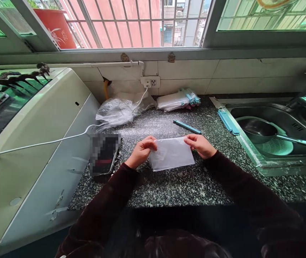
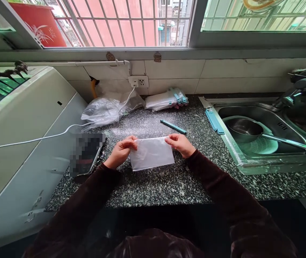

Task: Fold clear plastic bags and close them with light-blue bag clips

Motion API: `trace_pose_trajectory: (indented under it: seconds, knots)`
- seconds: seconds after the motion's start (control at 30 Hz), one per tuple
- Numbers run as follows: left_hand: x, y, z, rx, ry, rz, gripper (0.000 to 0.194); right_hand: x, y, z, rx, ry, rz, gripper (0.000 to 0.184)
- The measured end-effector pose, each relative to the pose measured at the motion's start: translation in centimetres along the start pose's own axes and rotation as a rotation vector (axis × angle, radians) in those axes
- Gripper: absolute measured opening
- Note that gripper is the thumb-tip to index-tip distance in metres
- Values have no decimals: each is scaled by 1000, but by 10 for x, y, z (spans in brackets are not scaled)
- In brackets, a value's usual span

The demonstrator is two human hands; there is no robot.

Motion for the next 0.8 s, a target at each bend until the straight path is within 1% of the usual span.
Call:
trace_pose_trajectory:
  seconds: [0.07,0.13,0.2,0.23,0.3,0.33,0.4,0.47,0.57,0.7,0.8]
  knots:
    - [0,0,1,-47,-34,11,13,-3,-3,-2,26,-34,-54,42]
    - [-1,-2,1,-172,-119,0,12,-6,-7,-4,54,-69,-90,39]
    - [-2,-3,1,-304,-228,-99,7,-11,-12,-6,59,-100,-139,36]
    - [-2,-4,0,-346,-279,-178,8,-13,-12,-7,33,-107,-170,35]
    - [-3,-2,-3,-371,-368,-304,23,-17,-10,-10,-67,-111,-234,34]
    - [-3,1,-4,-379,-406,-312,30,-19,-6,-12,-122,-116,-263,33]
    - [-6,11,-8,-412,-465,-226,39,-21,2,-15,-197,-141,-320,31]
    - [-10,24,-12,-457,-484,-113,36,-23,10,-17,-194,-184,-369,30]
    - [-15,38,-15,-488,-496,-19,33,-24,17,-19,-134,-226,-412,30]
    - [-18,43,-17,-519,-523,49,38,-24,16,-18,-111,-227,-398,29]
    - [-18,44,-17,-514,-520,9,36,-25,17,-18,-140,-221,-376,29]
Point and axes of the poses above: each hand's wrist, its own z-axis towards the middle knuckle, its own y-axis out of the palm, x = y × z, the point moved 3 cm from there along z, towards the middle knuckle, and after that the axes turned 10 degrees about -z, right-handed, at the moved point
